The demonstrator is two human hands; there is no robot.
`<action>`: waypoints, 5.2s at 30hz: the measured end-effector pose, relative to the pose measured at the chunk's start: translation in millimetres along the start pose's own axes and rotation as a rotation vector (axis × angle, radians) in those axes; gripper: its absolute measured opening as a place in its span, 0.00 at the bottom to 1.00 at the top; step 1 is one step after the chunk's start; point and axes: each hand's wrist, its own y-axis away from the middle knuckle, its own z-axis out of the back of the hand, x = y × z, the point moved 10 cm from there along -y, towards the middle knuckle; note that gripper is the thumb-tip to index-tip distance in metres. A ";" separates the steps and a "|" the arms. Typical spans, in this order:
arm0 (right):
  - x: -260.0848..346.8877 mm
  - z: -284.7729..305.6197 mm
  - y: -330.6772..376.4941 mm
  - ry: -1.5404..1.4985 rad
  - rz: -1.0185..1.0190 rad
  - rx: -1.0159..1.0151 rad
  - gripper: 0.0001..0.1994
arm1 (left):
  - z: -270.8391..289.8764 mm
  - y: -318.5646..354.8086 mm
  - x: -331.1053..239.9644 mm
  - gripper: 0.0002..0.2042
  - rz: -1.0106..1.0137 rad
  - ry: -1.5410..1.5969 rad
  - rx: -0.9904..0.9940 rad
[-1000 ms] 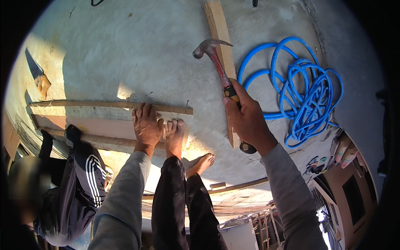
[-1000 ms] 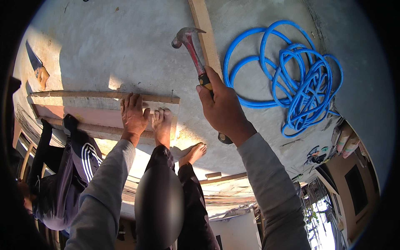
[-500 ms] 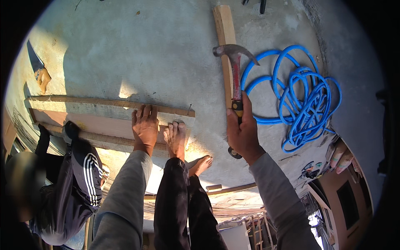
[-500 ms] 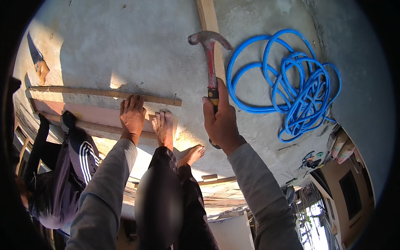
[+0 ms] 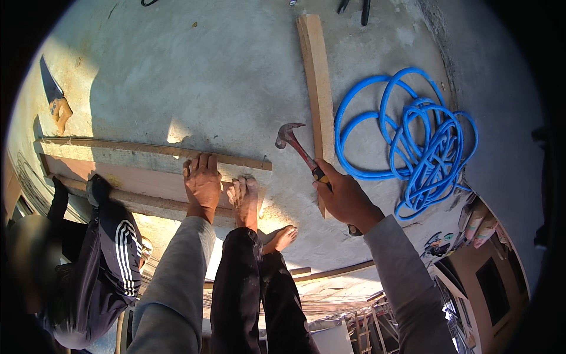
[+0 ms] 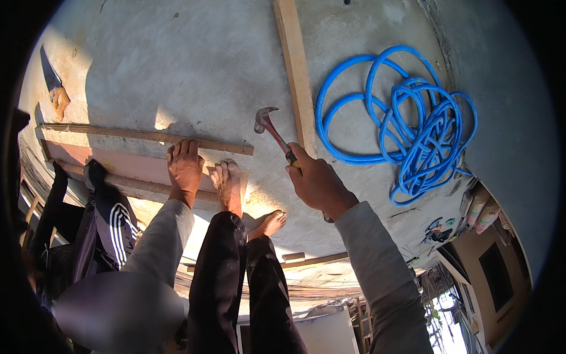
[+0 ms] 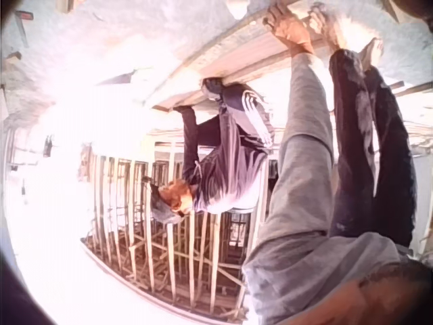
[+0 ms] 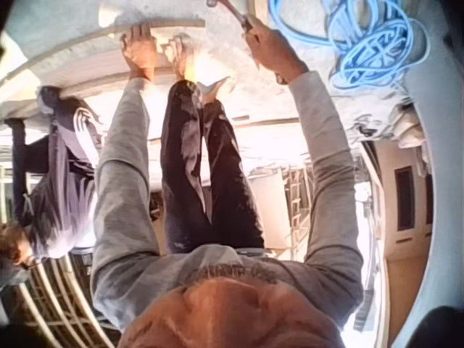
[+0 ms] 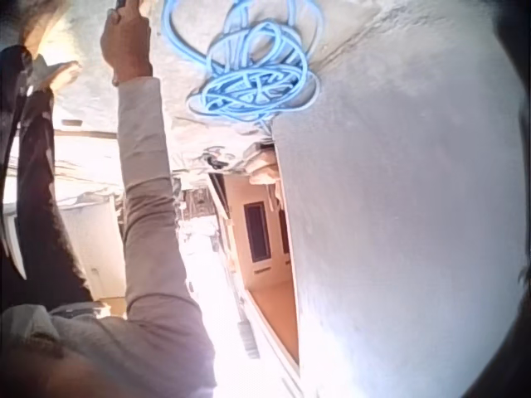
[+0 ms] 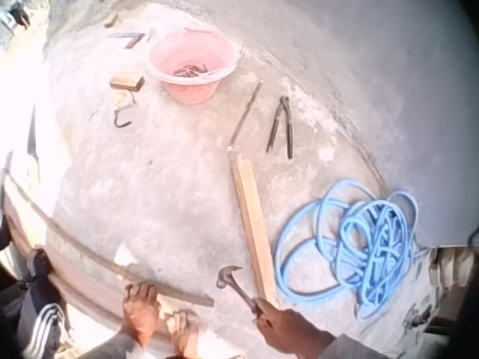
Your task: The person hammers nails into wooden planks to assemble a frame on the floor. They retrieve nails from a bucket, position the wood, and use a hand saw to cut a plank to size before nailing it into place.
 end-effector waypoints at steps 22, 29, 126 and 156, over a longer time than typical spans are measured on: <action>-2.3 -3.4 5.0 0.042 -0.023 -0.044 0.27 | 0.3 4.8 1.6 0.21 -0.034 0.005 -0.098; -6.8 -11.3 6.3 -0.223 0.025 -0.138 0.27 | -2.2 6.5 3.7 0.23 -0.029 0.015 -0.080; -112.3 -126.5 299.1 -1.427 -0.725 -0.420 0.08 | -37.0 -30.1 -234.7 0.29 0.475 0.703 0.288; -205.2 208.2 500.6 -0.231 -0.362 -0.270 0.09 | 328.1 243.0 -73.8 0.30 0.657 1.070 -0.125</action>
